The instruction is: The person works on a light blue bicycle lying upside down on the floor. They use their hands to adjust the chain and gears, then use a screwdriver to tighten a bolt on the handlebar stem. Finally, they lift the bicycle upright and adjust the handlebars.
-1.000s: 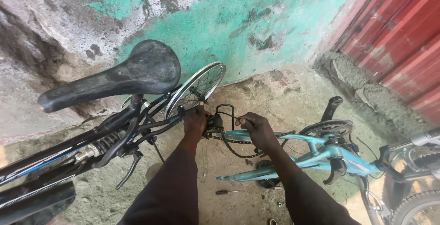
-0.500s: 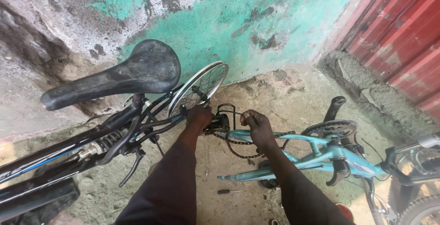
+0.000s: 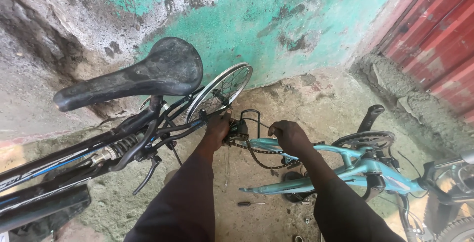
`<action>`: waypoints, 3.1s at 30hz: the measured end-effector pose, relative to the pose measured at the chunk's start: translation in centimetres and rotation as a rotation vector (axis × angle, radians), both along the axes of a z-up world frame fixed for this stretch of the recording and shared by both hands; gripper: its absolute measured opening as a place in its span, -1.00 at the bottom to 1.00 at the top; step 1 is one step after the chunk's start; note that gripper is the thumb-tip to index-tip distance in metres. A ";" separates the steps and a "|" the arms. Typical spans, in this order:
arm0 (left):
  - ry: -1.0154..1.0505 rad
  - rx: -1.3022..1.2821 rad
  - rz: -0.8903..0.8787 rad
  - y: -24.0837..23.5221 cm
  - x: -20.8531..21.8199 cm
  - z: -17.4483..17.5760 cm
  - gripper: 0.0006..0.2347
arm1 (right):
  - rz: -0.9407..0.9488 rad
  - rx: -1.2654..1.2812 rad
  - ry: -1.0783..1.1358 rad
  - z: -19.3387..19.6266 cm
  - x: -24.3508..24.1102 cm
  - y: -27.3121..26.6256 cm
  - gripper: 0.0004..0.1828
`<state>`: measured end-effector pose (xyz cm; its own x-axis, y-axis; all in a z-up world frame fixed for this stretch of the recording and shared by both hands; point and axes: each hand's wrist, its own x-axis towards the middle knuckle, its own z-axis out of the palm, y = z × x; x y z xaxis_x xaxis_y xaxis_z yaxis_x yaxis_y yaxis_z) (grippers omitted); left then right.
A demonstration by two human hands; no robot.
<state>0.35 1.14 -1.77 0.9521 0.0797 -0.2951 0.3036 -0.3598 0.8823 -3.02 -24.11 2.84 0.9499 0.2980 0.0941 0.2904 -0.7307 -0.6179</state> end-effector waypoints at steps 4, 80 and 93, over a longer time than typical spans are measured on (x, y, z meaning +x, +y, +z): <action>-0.054 -0.089 -0.014 0.5 0.5 -1.4 -0.41 | 0.052 -0.070 -0.038 1.8 -0.8 0.8 -0.76; -0.365 0.795 -0.523 -3.0 -10.3 7.5 0.12 | 0.019 0.264 0.031 -1.2 0.7 1.4 -0.83; -0.064 0.996 0.186 -10.5 -7.2 -16.1 -0.18 | 0.101 0.240 0.078 0.1 -0.3 2.2 -0.77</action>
<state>-6.87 -9.32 -17.90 0.9111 0.4104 0.0376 0.3926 -0.8921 0.2237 -3.34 -21.88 2.92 0.9237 0.3695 0.1016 0.2993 -0.5301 -0.7933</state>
